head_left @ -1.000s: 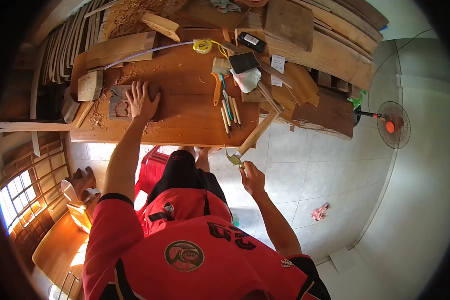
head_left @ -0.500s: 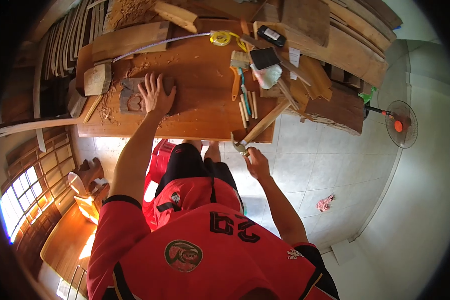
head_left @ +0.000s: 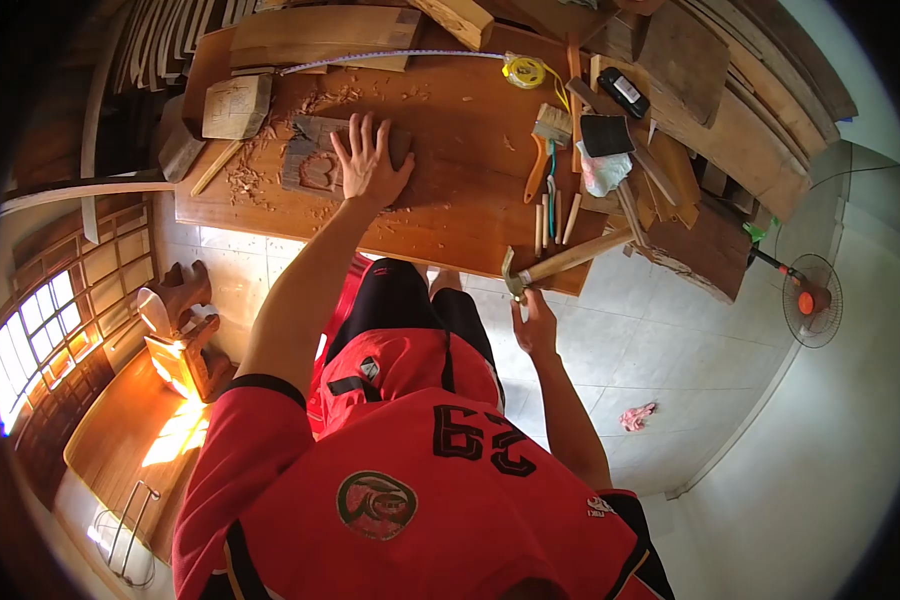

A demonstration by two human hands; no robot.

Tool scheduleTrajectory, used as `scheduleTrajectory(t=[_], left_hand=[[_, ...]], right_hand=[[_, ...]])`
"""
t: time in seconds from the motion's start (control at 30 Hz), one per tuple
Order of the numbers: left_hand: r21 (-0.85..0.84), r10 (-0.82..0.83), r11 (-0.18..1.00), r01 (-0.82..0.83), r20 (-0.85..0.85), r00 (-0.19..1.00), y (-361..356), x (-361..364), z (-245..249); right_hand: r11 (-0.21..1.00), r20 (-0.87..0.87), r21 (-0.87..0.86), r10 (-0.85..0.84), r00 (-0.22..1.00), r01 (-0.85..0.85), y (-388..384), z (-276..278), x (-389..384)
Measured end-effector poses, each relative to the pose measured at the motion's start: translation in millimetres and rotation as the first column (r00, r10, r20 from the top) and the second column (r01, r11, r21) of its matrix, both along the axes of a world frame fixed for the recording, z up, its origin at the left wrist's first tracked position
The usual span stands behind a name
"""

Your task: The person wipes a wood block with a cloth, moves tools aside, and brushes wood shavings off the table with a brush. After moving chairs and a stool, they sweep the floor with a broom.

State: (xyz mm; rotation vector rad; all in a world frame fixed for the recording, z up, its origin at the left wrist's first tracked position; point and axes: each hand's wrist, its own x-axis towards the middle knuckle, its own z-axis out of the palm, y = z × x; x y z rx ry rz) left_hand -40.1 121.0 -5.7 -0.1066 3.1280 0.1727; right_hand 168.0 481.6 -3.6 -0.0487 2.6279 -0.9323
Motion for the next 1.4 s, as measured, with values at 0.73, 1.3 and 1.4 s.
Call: scheduleTrajectory(t=[0.73, 1.3, 1.4], left_hand=[[-0.037, -0.001, 0.999, 0.001, 0.011, 1.000, 1, 1, -3], [-0.088, -0.567, 0.721, 0.687, 0.494, 0.659, -108, -31, 66], [-0.035, -0.664, 0.645, 0.763, 0.468, 0.583, -110, -44, 60]], right_hand=[[0.982, -0.335, -0.113, -0.179, 0.925, 0.149, -10, 25, -69], [0.797, 0.006, 0.557, -0.283, 0.959, 0.232, -89, -2, -241], [0.831, -0.044, 0.478, -0.299, 0.953, 0.283, -104, 15, -237]])
